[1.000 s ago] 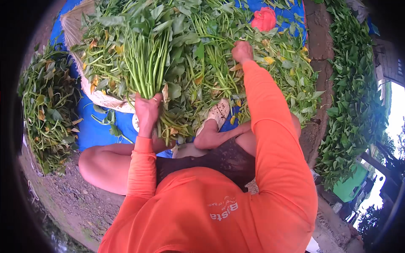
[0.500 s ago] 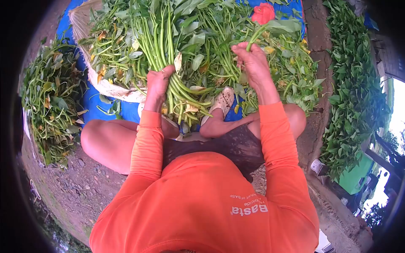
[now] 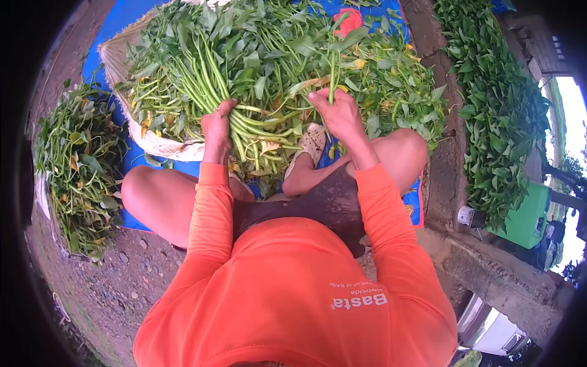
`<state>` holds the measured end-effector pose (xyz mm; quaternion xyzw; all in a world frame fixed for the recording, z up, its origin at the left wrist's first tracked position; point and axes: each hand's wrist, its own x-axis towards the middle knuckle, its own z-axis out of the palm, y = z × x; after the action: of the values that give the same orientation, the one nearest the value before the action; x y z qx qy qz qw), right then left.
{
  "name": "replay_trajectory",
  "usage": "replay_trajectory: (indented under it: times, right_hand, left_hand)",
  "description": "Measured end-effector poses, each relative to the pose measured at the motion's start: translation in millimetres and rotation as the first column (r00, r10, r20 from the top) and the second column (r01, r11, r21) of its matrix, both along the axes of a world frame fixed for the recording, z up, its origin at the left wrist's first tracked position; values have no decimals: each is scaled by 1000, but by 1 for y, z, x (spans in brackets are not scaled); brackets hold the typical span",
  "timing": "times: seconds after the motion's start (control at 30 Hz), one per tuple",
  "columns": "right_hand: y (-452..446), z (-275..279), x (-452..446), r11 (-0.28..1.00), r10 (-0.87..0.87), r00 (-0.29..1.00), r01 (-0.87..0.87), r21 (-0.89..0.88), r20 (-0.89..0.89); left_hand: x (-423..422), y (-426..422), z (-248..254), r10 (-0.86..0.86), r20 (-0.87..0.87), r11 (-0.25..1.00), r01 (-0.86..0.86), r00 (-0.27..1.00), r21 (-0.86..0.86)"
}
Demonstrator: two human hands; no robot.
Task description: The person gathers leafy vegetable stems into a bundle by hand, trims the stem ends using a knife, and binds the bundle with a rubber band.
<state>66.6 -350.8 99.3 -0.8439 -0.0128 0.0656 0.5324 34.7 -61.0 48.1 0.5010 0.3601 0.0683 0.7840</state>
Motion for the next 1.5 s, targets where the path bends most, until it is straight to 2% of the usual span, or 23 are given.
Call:
replay_trajectory:
  times: [0.03, 0.13, 0.17, 0.23, 0.3, 0.37, 0.4, 0.43, 0.47, 0.5, 0.53, 0.67, 0.77, 0.87, 0.9, 1.03, 1.07, 1.1, 1.13, 1.17, 1.27, 1.37, 1.5]
  right_hand:
    - [-16, 2, 3, 957, -42, 988, 82, -278, 148]
    - [-40, 28, 11, 859, -301, 954, 279, -429, 17]
    - [-57, 21, 18, 841, -311, 949, 300, -450, 51]
    - [-85, 26, 12, 972, -221, 968, 210, -103, -115]
    - [-91, 37, 12, 939, -84, 975, 146, 312, -203]
    - [-80, 41, 9, 981, -137, 982, 153, 123, -130]
    - [-72, 44, 3, 986, -162, 983, 165, 28, -92]
    - [-68, 50, -4, 983, -179, 984, 179, -27, -8]
    - [-66, 53, -6, 987, -162, 986, 162, -3, 41]
    - [-65, 54, -7, 990, -143, 986, 141, 20, 88]
    - [-64, 56, -7, 992, -123, 984, 118, 43, 133]
    - [-68, 46, 7, 959, -107, 993, 90, 269, 51]
    - [-59, 52, 6, 954, -104, 992, 120, 275, -71]
    - [-39, 56, 1, 947, -202, 975, 218, 234, -93]
    - [-25, 61, -4, 931, -271, 961, 275, 240, -49]
    - [23, 40, 1, 918, -318, 889, 201, 343, 329]
    - [40, 43, -1, 938, -288, 885, 184, 292, 366]
    - [64, 42, -4, 927, -277, 913, 171, 334, 300]
    - [80, 30, -4, 934, -182, 945, 79, 348, 273]
    - [92, 7, 0, 936, -126, 980, 66, 345, 154]
    - [115, 5, -13, 916, -155, 988, 149, 373, -15]
    - [112, 16, -21, 950, -77, 997, 65, 306, 26]
    - [106, 46, -26, 949, -23, 993, 58, 309, -117]
  left_hand:
    - [-1, 5, -10, -11, -5, 1000, 11, 1000, 16]
    - [-1, 10, -9, -39, -24, 997, 41, 999, 67]
    - [-1, 14, -12, -68, -26, 995, 69, 997, 70]
    - [0, 14, -7, -109, -32, 989, 112, 993, 93]
    - [1, 7, 0, -153, 1, 981, 152, 988, 121]
    - [1, 0, 5, -195, -6, 972, 194, 981, 135]
    - [0, 1, 8, -290, -60, 953, 294, 955, 77]
    - [-1, -6, 10, -267, -8, 956, 266, 964, 125]
    - [-2, -14, 14, -242, 49, 958, 231, 969, 169]
    - [-2, -16, 16, -292, 64, 948, 279, 954, 154]
    - [-3, -17, 18, -324, 12, 926, 314, 946, 211]
    - [-7, -23, 25, -368, 19, 911, 357, 930, 205]
    - [-15, -31, 38, -350, 36, 913, 332, 936, 239]
    - [-17, -29, 33, -338, 103, 919, 305, 935, 248]
    - [-18, -27, 31, -342, 70, 912, 313, 937, 264]
    - [-17, -26, 14, -337, 56, 904, 306, 940, 299]
    - [-18, -27, 16, -337, 59, 904, 305, 940, 300]
    - [-17, -27, 13, -328, 19, 894, 304, 945, 330]
    - [-18, -28, 20, -341, 75, 908, 307, 937, 286]
    - [-21, -31, 33, -348, 134, 920, 310, 928, 241]
    - [-23, -34, 45, -347, 332, 937, 309, 877, 164]
    - [-31, -28, 55, -420, 349, 906, 408, 838, 110]
    - [-34, -25, 75, -445, 439, 891, 433, 780, 133]
